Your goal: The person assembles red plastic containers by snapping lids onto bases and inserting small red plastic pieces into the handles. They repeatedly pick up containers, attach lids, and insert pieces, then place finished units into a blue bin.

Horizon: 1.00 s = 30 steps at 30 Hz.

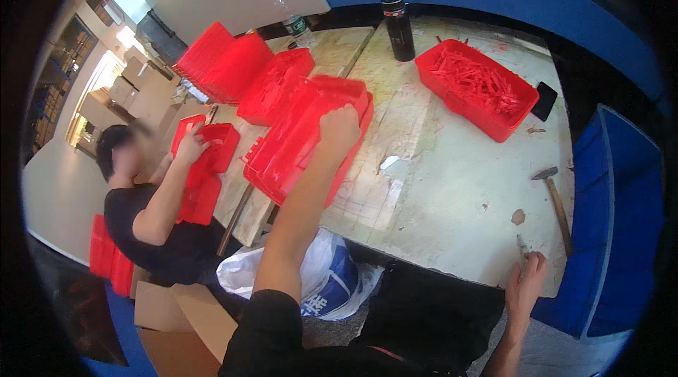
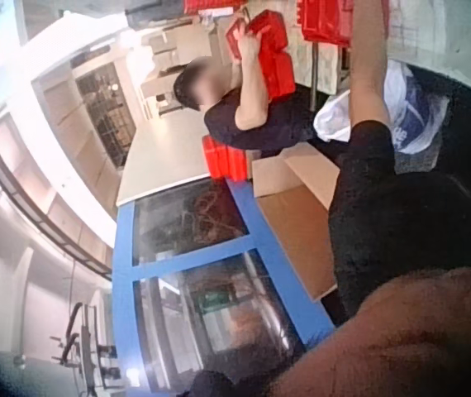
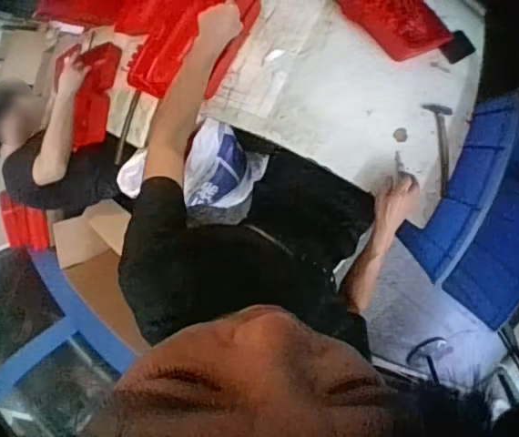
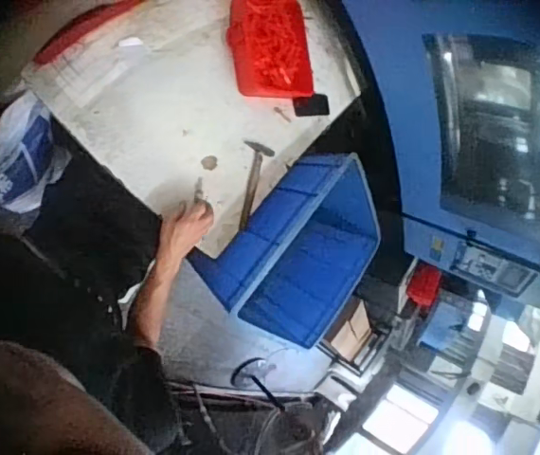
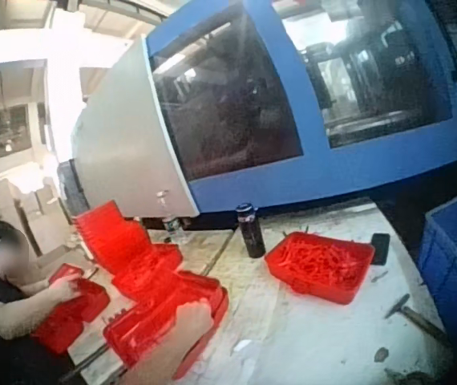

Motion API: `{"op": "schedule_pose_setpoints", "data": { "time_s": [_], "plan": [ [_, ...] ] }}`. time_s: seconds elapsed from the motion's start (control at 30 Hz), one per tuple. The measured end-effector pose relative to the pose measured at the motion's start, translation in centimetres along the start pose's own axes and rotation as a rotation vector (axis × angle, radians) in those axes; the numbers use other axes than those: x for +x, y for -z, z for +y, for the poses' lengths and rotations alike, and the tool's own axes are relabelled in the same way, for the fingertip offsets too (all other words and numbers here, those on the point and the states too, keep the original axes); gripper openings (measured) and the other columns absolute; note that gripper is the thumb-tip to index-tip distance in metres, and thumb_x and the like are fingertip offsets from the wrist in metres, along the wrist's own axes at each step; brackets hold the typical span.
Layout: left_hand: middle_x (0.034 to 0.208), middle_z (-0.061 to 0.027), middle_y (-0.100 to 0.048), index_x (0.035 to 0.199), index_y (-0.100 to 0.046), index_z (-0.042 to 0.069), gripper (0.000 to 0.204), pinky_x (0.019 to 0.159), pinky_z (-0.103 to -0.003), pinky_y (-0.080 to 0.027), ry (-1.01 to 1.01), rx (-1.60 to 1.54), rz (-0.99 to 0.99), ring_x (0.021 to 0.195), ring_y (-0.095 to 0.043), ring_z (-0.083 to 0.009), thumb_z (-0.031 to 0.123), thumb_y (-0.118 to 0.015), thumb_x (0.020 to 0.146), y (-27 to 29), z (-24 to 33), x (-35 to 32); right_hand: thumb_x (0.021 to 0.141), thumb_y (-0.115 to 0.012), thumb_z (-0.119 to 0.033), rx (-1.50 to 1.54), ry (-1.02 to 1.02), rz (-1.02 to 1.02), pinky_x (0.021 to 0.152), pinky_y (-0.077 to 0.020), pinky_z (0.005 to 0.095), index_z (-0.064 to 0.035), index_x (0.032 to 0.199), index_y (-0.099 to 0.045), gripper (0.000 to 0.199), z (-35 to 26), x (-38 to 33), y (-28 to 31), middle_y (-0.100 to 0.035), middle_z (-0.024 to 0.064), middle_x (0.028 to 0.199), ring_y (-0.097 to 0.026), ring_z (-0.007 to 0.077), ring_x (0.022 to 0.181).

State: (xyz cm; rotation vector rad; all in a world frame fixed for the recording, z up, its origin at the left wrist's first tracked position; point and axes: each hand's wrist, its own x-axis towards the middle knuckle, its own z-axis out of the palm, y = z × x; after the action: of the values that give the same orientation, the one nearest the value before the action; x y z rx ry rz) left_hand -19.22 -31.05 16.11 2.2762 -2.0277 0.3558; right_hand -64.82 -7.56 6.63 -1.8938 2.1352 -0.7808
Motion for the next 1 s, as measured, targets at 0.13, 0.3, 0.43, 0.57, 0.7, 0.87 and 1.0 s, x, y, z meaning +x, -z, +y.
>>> {"op": "schedule_pose_setpoints", "data": {
  "time_s": [0.13, 0.3, 0.43, 0.57, 0.7, 0.87, 1.0],
  "plan": [
    [0.087, -0.0222, -0.071, 0.093, -0.066, 0.002, 0.020, 0.073, -0.052, -0.056, 0.028, 0.033, 0.022, 0.082, -0.071, -0.0393, 0.018, -0.057, 0.086, -4.4, -0.5, 1.6, 0.086, -0.063, 0.002, 0.010, -0.100, -0.034, 0.102, -0.0475, 0.0448, 0.0004, 0.129, -0.052, 0.044, -1.2, -1.4, 2.0, -0.049, 0.0210, 0.137, -0.052, 0.0401, 0.124],
    [0.090, -0.0226, -0.070, 0.103, -0.058, 0.005, 0.028, 0.074, -0.058, -0.053, 0.021, 0.028, -0.011, 0.089, -0.068, -0.0451, 0.030, -0.059, 0.091, -5.2, -0.3, 3.6, 0.083, -0.059, 0.001, -0.193, 0.205, 0.099, 0.110, -0.0382, 0.0439, 0.0057, 0.138, -0.049, 0.056, -3.2, -0.4, 3.5, -0.044, 0.0174, 0.148, -0.046, 0.0335, 0.135],
    [0.106, -0.0240, -0.068, 0.118, -0.059, 0.003, 0.035, 0.083, -0.056, -0.052, 0.046, 0.029, -0.013, 0.103, -0.065, -0.0406, 0.026, -0.058, 0.092, -4.2, 1.1, 3.0, 0.082, -0.055, 0.001, -0.255, 0.359, 0.270, 0.104, -0.0403, 0.0390, 0.0032, 0.127, -0.062, 0.046, -4.3, 0.3, 5.5, -0.051, 0.0111, 0.143, -0.051, 0.0234, 0.131],
    [0.117, -0.0215, -0.065, 0.119, -0.062, 0.002, 0.030, 0.093, -0.048, -0.049, -0.210, -0.254, 0.240, 0.113, -0.061, -0.0371, 0.018, -0.060, 0.092, -1.6, 4.4, 1.1, 0.083, -0.058, -0.005, -0.267, 0.421, 0.325, 0.103, -0.0407, 0.0377, -0.0004, 0.123, -0.066, 0.040, -4.1, 0.2, 7.1, -0.052, 0.0078, 0.143, -0.051, 0.0219, 0.131],
    [0.114, -0.0160, -0.066, 0.111, -0.067, 0.001, 0.023, 0.100, -0.041, -0.046, -0.541, -0.783, 0.200, 0.113, -0.060, -0.0327, 0.003, -0.063, 0.088, 2.8, 12.2, -4.4, 0.083, -0.062, -0.008, -0.246, 0.437, 0.272, 0.102, -0.0410, 0.0367, -0.0026, 0.120, -0.067, 0.038, -3.1, -0.5, 7.6, -0.053, 0.0070, 0.143, -0.051, 0.0194, 0.131],
    [0.114, -0.0127, -0.067, 0.107, -0.071, 0.005, 0.030, 0.099, -0.044, -0.047, -1.010, -0.990, 0.045, 0.115, -0.060, -0.0328, 0.001, -0.073, 0.077, 10.1, 23.6, -14.2, 0.083, -0.064, -0.012, -0.217, 0.467, 0.323, 0.097, -0.0436, 0.0375, -0.0060, 0.112, -0.070, 0.031, -2.3, -1.2, 7.9, -0.060, 0.0056, 0.133, -0.056, 0.0194, 0.122],
    [0.115, -0.0134, -0.067, 0.106, -0.074, 0.004, 0.033, 0.099, -0.043, -0.047, -1.251, -1.144, -0.177, 0.114, -0.060, -0.0337, 0.006, -0.077, 0.073, 13.0, 29.4, -18.5, 0.081, -0.067, -0.016, -0.135, 0.518, 0.350, 0.091, -0.0460, 0.0398, -0.0072, 0.102, -0.072, 0.023, -2.0, -2.4, 8.3, -0.064, 0.0048, 0.117, -0.059, 0.0202, 0.112]
  ]
}}
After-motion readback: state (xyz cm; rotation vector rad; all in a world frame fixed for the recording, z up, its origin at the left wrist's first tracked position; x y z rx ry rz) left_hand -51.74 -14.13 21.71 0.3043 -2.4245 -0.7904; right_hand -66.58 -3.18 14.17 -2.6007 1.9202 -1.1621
